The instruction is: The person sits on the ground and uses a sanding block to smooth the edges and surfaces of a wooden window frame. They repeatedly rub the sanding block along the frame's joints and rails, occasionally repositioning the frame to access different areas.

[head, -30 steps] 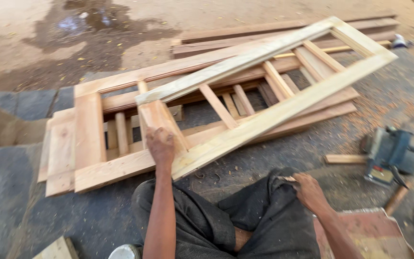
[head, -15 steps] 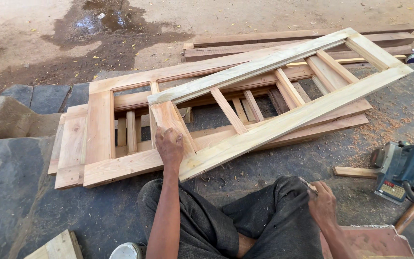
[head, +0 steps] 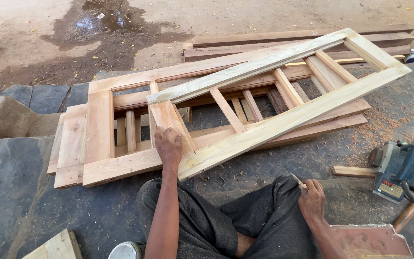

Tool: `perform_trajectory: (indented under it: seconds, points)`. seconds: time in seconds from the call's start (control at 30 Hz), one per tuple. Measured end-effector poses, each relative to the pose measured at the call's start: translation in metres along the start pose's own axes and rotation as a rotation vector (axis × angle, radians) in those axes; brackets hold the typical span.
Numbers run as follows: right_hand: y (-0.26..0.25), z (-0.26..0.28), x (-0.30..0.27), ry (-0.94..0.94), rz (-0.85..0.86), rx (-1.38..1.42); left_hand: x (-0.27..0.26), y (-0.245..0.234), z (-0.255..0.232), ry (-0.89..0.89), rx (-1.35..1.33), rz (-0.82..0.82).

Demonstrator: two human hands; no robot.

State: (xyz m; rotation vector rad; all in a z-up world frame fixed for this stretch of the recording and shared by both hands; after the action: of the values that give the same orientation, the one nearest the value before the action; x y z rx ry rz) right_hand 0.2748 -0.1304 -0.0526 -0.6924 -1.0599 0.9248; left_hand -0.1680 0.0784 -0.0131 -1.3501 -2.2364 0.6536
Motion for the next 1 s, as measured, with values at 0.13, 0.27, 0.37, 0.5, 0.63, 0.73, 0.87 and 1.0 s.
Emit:
perform_trajectory:
  seconds: [0.13,0.27,0.37,0.5,0.63,0.73,0.87,1.0]
  points:
    - [-0.007,-0.008,0.003,-0.09,0.317,-0.185,-0.001,0.001,0.003,0.01,-0.007,-0.004]
    - [-0.023,-0.025,0.022,-0.133,0.555,-0.191,0.004,-0.001,0.003,0.002,-0.02,0.011]
    - [-0.033,-0.025,0.034,-0.118,0.49,0.008,0.001,0.001,0.004,0.01,-0.026,-0.007]
    - [-0.022,-0.012,0.027,0.015,0.358,0.074,-0.002,0.001,0.003,0.024,0.008,-0.014]
    - [-0.015,-0.024,0.017,0.033,0.515,-0.063,0.001,-0.001,-0.001,-0.062,0.0,0.051]
    - [-0.017,-0.047,0.027,-0.354,0.459,-0.063,0.0,-0.001,-0.004,-0.087,0.017,0.075]
    - [-0.008,-0.055,0.043,-0.326,0.48,-0.008,0.0,-0.007,-0.008,-0.097,-0.006,0.094]
    - [-0.006,-0.029,0.03,-0.205,0.305,0.066,0.0,-0.008,-0.014,-0.178,-0.01,0.131]
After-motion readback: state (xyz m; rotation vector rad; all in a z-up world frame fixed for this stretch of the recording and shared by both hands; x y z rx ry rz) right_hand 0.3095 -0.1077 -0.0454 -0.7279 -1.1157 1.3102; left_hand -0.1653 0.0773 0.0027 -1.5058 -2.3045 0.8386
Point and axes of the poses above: each hand's wrist, its own x-axis towards the middle knuckle, its own y-axis out of the palm, z = x × y, the point moved 1 cm from there along x, towards the middle knuckle, and after that the axes turned 7 degrees about -y, right-handed, at the moved point
